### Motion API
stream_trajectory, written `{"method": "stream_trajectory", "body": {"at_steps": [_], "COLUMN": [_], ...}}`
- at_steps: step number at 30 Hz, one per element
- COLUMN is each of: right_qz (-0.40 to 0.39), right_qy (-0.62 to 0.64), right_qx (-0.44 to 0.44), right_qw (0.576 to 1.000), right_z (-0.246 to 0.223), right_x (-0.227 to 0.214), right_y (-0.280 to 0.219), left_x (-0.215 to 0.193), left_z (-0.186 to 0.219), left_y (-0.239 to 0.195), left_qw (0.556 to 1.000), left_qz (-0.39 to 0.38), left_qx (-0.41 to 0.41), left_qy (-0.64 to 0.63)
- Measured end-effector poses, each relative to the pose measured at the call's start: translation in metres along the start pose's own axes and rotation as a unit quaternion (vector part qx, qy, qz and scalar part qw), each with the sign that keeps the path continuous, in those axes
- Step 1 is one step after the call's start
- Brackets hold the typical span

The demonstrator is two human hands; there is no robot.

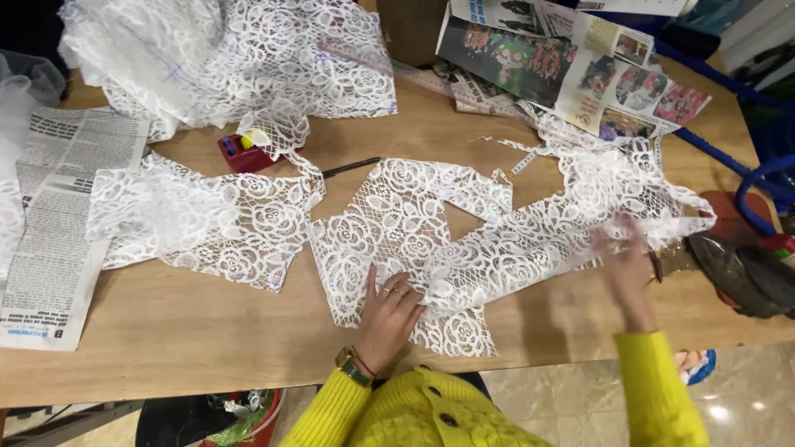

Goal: Measuring, marking, and cutting lace fabric according to a pattern on a work table.

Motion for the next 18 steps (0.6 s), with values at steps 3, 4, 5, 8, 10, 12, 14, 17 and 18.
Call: {"method": "stream_trajectory", "body": {"at_steps": [3, 4, 5, 8, 10, 12, 14, 17, 18], "right_qz": [-0.262, -0.334, -0.401, -0.374, -0.333, -0.291, -0.157, 0.015, 0.018], "right_qy": [-0.059, -0.058, -0.056, -0.194, -0.17, -0.146, -0.192, -0.188, -0.188], "right_qx": [-0.213, -0.312, -0.405, -0.426, -0.433, -0.44, -0.438, -0.423, -0.422], "right_qw": [0.939, 0.888, 0.82, 0.801, 0.82, 0.837, 0.864, 0.886, 0.887], "right_z": [-0.051, -0.066, -0.076, -0.044, -0.056, -0.053, -0.032, -0.022, -0.008], "right_x": [0.061, 0.076, 0.088, 0.103, 0.085, 0.056, 0.011, -0.072, -0.094], "right_y": [-0.104, -0.144, -0.185, -0.209, -0.195, -0.168, -0.121, -0.071, -0.055], "left_x": [-0.003, -0.003, -0.003, -0.017, 0.007, 0.002, -0.025, 0.006, -0.003], "left_z": [0.017, 0.025, 0.033, 0.053, 0.031, 0.015, -0.006, -0.064, -0.065], "left_y": [0.017, 0.023, 0.029, 0.045, 0.03, 0.029, 0.038, 0.006, 0.007], "left_qw": [0.999, 0.998, 0.996, 0.99, 0.989, 0.986, 0.981, 0.962, 0.961], "left_qz": [-0.012, -0.018, -0.024, -0.005, -0.042, -0.079, -0.174, -0.272, -0.273], "left_qx": [0.031, 0.053, 0.074, 0.133, 0.134, 0.135, 0.086, -0.014, -0.011], "left_qy": [-0.019, -0.026, -0.032, -0.052, -0.051, -0.05, 0.013, -0.033, -0.033]}}
Point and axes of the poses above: each hand's wrist, its own y-axis towards the middle knuckle, its own x-axis out of the palm, z = x × y, the point moved 8 cm from there along y, towards the middle knuckle, and after that the axes turned 14 degrees about x, right-handed, at the moved point
